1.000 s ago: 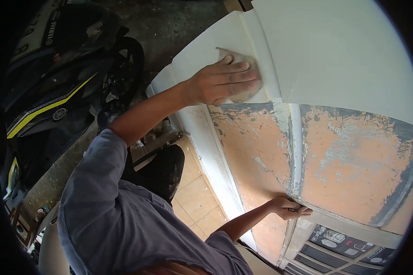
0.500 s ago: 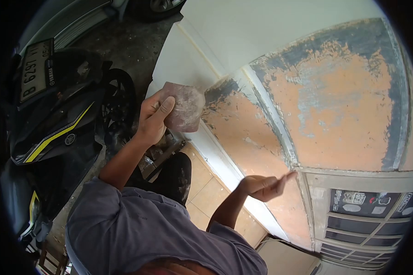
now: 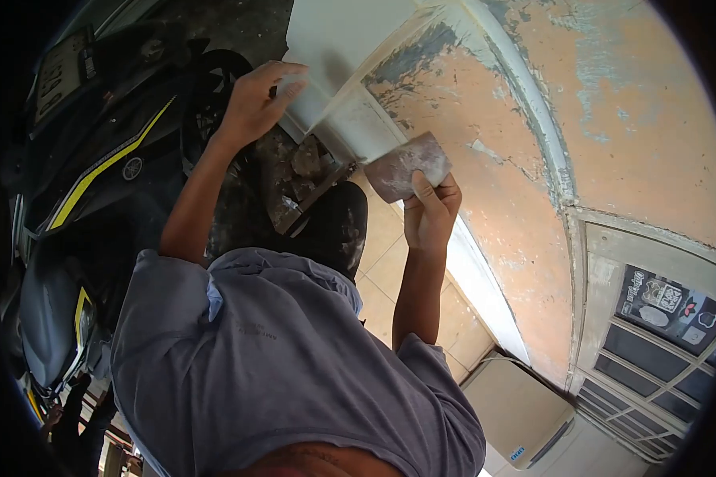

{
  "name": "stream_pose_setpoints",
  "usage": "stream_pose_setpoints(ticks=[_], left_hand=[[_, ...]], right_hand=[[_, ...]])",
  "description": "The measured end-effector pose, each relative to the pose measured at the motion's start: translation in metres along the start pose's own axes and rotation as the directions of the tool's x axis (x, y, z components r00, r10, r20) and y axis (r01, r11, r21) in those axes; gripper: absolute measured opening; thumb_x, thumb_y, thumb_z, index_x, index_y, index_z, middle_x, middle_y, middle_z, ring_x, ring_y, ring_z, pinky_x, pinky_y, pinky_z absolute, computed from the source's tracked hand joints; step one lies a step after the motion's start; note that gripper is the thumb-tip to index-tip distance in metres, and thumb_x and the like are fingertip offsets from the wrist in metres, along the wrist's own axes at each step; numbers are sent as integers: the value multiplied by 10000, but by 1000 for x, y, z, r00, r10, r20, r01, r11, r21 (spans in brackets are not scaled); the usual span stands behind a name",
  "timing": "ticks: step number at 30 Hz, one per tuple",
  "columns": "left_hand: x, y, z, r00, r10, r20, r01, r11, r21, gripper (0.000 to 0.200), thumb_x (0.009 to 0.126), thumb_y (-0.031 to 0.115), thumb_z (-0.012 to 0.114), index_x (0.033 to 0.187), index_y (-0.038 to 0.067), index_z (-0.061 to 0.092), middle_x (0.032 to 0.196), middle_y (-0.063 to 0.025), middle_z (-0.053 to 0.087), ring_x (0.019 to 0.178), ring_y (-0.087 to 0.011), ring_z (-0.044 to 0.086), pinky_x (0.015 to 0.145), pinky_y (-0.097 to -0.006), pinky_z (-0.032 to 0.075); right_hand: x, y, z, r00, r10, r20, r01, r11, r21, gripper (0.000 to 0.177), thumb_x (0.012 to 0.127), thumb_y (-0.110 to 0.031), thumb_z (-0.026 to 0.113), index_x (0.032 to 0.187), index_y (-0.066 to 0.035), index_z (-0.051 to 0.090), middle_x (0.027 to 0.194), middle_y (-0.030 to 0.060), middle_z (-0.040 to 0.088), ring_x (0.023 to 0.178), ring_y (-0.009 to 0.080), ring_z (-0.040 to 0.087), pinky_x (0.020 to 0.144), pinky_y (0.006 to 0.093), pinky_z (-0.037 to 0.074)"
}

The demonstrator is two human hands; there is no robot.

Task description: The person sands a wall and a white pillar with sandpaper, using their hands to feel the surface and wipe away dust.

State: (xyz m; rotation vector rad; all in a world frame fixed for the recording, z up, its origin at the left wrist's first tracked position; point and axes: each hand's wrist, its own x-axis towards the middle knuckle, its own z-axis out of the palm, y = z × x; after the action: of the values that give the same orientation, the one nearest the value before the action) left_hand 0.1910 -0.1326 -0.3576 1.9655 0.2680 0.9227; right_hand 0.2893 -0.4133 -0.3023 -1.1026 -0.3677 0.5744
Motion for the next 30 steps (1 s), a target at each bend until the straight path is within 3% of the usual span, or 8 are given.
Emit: stream_pose_setpoints(ticks=[2,8,10,14,17,19,21,30], left_hand=[[-35,-41,-24,990,-139,2,132,946,295,219,858,209,647,1015,57,650,962,-138,661,865,-233,659,697,-351,512],[-136,-76,-41,932,-348,-99,362,902,235,171,807,119,703,952,39,662,895,-110,686,842,-229,672,682,-341,511],[-94,-22,-47,607,-793,-52,792,609,-38,154,785,104,729,905,24,674,772,-113,688,814,-206,683,722,-334,521],[3,10,-45,930,-235,-284,230,972,-51,158,796,116,722,909,19,672,761,-131,678,872,-230,676,847,-365,504],[106,109,-51,762,495,-418,-389,865,316,459,812,215,709,1199,22,556,1246,-216,559,1228,-353,490,1038,-450,360],[164,145,-41,620,672,-405,-580,740,340,664,831,297,673,1365,25,388,1460,-234,311,1363,-398,272,1096,-477,257],[205,175,-24,499,726,-473,-624,680,386,673,897,390,563,1416,33,327,1483,-243,254,1378,-400,232,1108,-497,225],[185,63,40,763,523,-380,-336,823,458,664,928,406,462,1476,105,239,1528,-223,161,1406,-449,102,1041,-690,51]], right_hand=[[-13,-6,-24,999,5,-46,-7,998,-58,238,881,-47,585,1105,32,578,1052,143,646,970,236,638,879,379,511],[-36,1,-74,966,151,-211,-147,989,31,280,893,-99,596,1145,18,559,1067,116,636,953,217,630,866,373,508],[-37,11,-78,973,157,-168,-148,987,67,305,891,-163,626,1138,6,565,1071,101,629,970,216,618,880,380,497],[-21,19,-63,983,138,-125,-121,984,129,310,861,-126,653,1128,9,569,1077,98,636,993,220,617,899,380,488],[-8,14,-37,997,56,-55,-52,997,58,354,840,-105,645,1150,34,545,1084,135,630,987,235,621,889,379,494],[-3,8,-25,999,17,-34,-17,1000,10,394,826,-118,640,1167,45,528,1096,164,626,984,250,623,886,385,498],[0,0,-11,999,31,19,-30,998,-56,491,789,-108,618,1227,71,486,1164,224,594,1052,301,606,918,406,486],[-25,14,-43,993,79,-87,-85,995,-59,449,805,-42,553,1236,61,482,1133,201,606,1055,334,610,911,424,501]])
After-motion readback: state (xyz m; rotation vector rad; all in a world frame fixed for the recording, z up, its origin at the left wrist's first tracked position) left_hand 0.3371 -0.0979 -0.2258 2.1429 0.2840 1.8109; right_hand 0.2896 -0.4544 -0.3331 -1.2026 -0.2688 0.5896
